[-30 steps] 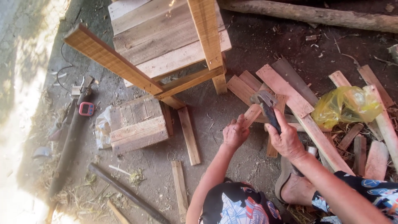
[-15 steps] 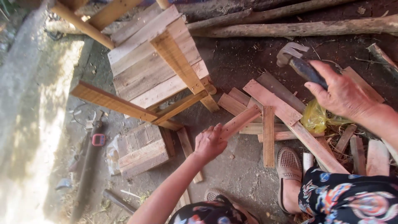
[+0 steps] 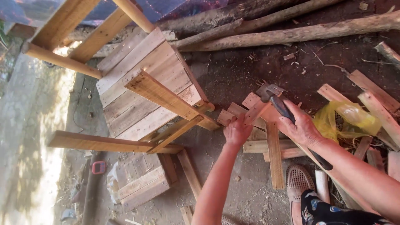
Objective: The person hammers nails into a small wooden plank using a claw hammer. They then pick up the plank, inspect it, and place it on top of a stack of other wooden planks on the ground.
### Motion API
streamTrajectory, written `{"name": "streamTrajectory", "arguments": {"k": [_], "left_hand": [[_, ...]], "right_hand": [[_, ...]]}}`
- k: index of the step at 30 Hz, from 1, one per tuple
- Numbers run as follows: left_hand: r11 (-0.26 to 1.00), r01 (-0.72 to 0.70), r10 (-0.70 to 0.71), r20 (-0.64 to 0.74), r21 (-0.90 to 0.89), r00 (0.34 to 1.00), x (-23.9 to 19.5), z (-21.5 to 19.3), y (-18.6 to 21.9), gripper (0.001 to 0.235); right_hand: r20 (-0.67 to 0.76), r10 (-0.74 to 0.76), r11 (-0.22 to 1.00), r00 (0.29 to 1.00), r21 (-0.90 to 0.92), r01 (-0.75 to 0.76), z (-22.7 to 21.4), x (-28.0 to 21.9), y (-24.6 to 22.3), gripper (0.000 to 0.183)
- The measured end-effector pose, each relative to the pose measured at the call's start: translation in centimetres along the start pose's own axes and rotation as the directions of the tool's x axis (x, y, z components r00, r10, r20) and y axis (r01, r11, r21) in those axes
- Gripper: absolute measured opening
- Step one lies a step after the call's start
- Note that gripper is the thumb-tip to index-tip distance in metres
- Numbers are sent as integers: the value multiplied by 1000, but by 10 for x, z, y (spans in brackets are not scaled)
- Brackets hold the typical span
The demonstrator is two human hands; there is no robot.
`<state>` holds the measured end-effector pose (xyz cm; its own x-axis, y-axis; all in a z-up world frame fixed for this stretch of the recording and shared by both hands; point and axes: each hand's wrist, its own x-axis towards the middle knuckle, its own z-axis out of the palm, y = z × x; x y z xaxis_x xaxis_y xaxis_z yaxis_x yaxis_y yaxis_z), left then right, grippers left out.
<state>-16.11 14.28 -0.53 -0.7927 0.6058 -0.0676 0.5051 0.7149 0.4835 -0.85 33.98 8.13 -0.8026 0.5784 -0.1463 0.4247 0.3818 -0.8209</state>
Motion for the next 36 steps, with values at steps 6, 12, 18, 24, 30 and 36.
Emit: {"name": "streamTrajectory", "arguments": {"k": [6,12,18,24,30,36], "left_hand": [[979,-56,73,80,-196,994,13,-22,7,61],[992,-64,75,101,-109,992,23,24,-26,69],[978,-115,136,111,-177,985,28,26,-34,70],[979,-99,124,132,-177,983,32,23,-34,69],[983,-76,104,169,-167,980,32,28,-32,68],[981,-72,103,169,-180,980,34,35,-37,71]], "right_hand": [[101,104,994,989,-51,-99,8,19,-6,63],[118,107,992,987,-75,-98,21,29,10,62],[49,6,1000,999,-10,-6,14,27,-27,62],[163,-25,975,986,-215,60,33,29,15,66],[240,184,973,953,-181,-142,9,29,-28,62],[36,-136,984,990,-112,139,21,29,-21,64]]}}
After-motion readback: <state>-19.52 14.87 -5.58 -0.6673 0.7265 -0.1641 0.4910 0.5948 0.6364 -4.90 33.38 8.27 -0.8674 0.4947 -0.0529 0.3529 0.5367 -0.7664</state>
